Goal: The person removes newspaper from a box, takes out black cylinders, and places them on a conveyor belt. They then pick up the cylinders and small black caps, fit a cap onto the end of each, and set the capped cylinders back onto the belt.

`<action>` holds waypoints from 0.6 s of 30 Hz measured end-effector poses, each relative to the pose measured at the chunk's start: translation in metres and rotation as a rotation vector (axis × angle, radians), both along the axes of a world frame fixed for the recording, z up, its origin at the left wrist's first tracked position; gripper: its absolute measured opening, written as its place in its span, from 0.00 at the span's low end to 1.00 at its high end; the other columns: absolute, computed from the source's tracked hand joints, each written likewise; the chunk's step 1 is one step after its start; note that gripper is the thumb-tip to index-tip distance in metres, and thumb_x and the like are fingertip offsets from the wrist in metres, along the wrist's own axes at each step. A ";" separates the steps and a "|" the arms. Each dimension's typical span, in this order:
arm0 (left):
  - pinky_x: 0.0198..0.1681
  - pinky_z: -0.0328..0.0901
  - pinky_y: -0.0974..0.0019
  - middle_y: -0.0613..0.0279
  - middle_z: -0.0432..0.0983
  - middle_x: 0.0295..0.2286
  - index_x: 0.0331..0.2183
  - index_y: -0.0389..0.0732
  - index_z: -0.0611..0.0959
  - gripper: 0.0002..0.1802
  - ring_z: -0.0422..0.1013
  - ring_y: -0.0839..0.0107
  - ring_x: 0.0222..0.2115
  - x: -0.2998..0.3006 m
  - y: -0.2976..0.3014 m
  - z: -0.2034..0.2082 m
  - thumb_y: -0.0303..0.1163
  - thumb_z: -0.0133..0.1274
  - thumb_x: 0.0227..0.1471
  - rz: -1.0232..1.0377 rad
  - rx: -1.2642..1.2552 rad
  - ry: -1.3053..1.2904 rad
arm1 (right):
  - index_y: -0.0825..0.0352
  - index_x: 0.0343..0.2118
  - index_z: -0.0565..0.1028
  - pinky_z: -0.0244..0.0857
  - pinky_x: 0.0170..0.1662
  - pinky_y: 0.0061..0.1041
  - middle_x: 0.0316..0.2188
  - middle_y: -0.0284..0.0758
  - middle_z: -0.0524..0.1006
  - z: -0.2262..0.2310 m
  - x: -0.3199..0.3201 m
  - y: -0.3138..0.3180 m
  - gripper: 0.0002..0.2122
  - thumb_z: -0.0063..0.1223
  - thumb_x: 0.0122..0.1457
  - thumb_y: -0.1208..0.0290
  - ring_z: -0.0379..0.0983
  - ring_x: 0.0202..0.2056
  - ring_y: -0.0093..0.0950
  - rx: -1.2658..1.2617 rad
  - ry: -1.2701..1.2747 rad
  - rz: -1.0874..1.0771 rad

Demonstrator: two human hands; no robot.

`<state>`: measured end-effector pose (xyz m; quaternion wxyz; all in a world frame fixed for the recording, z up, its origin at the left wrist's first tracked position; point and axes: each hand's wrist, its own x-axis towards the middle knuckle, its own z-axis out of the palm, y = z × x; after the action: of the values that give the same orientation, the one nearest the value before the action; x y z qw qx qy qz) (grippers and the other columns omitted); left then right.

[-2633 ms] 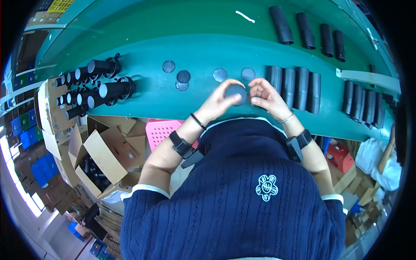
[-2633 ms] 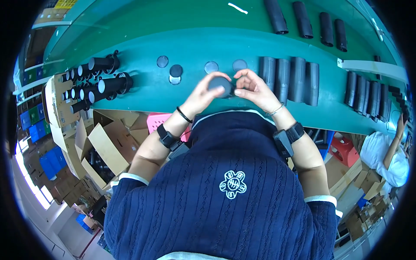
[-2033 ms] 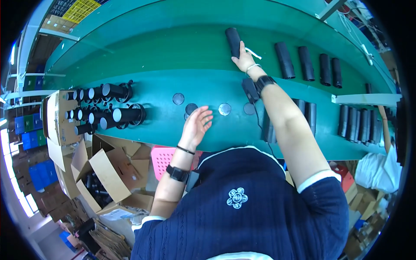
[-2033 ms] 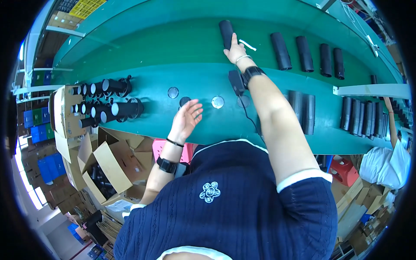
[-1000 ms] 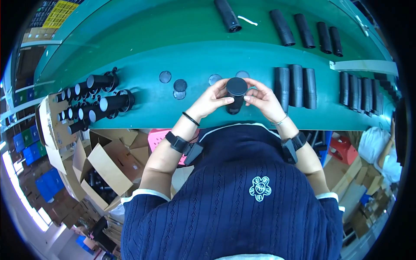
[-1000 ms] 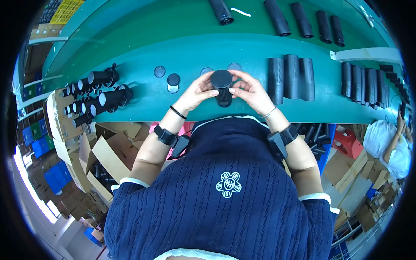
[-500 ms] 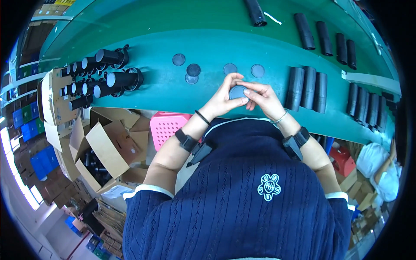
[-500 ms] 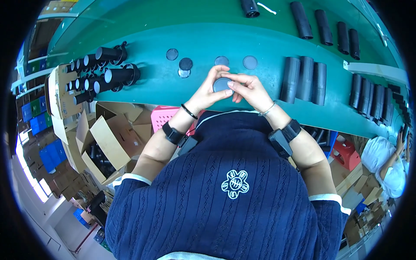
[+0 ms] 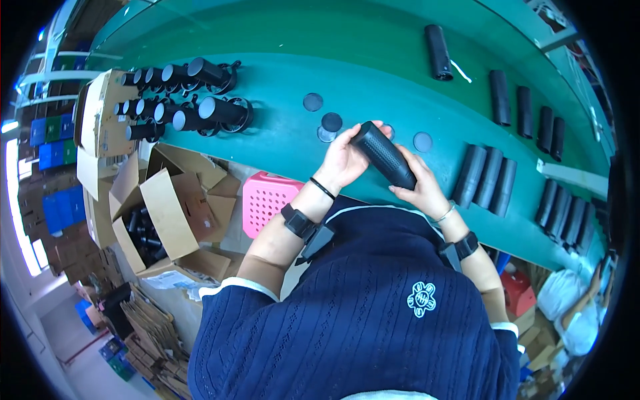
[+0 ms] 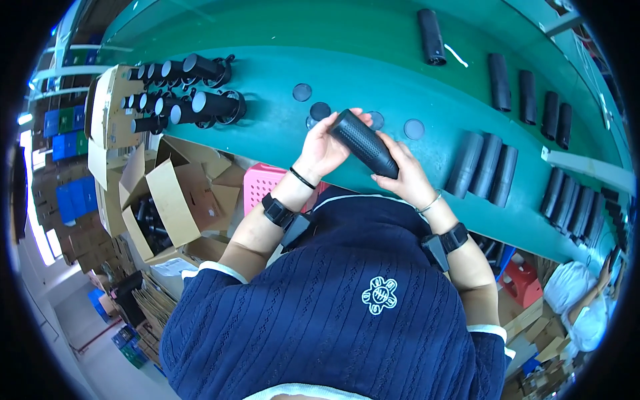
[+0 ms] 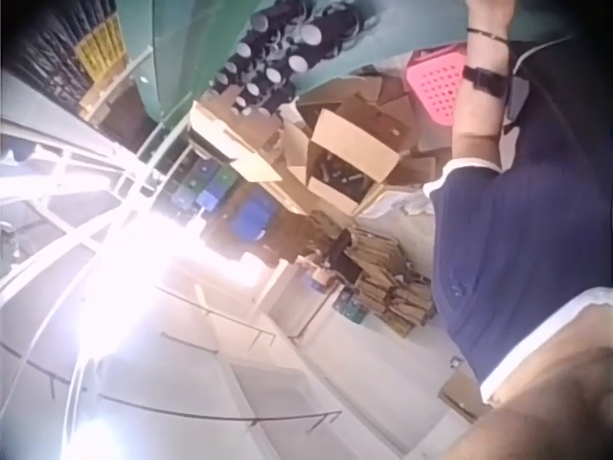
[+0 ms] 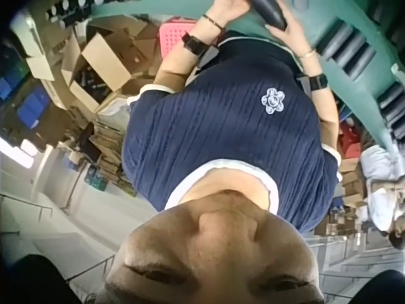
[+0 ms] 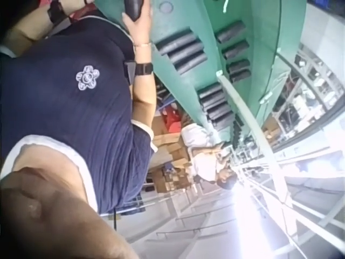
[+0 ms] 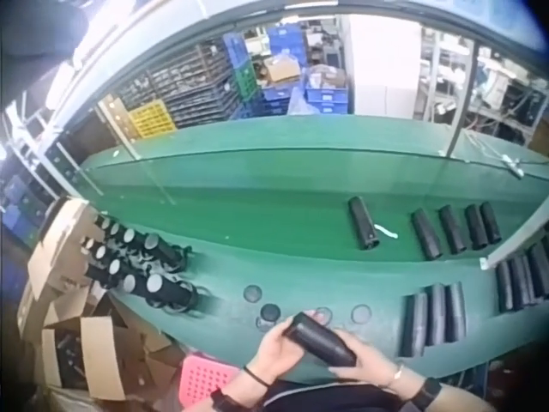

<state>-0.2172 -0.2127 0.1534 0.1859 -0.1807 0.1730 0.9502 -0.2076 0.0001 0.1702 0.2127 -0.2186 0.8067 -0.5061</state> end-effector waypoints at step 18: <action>0.41 0.69 0.50 0.51 0.65 0.44 0.54 0.39 0.56 0.41 0.69 0.61 0.40 -0.200 -0.016 -0.015 0.38 0.62 0.46 -0.138 -0.730 0.144 | 0.66 0.49 0.71 0.66 0.41 0.28 0.39 0.41 0.72 -0.016 -0.025 0.061 0.22 0.62 0.50 0.70 0.70 0.40 0.32 0.310 0.077 -0.538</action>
<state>-0.4174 -0.2285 0.1387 0.1603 -0.1559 0.5246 0.8215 -0.2326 0.0612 0.1538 0.0714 0.0188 0.9107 -0.4064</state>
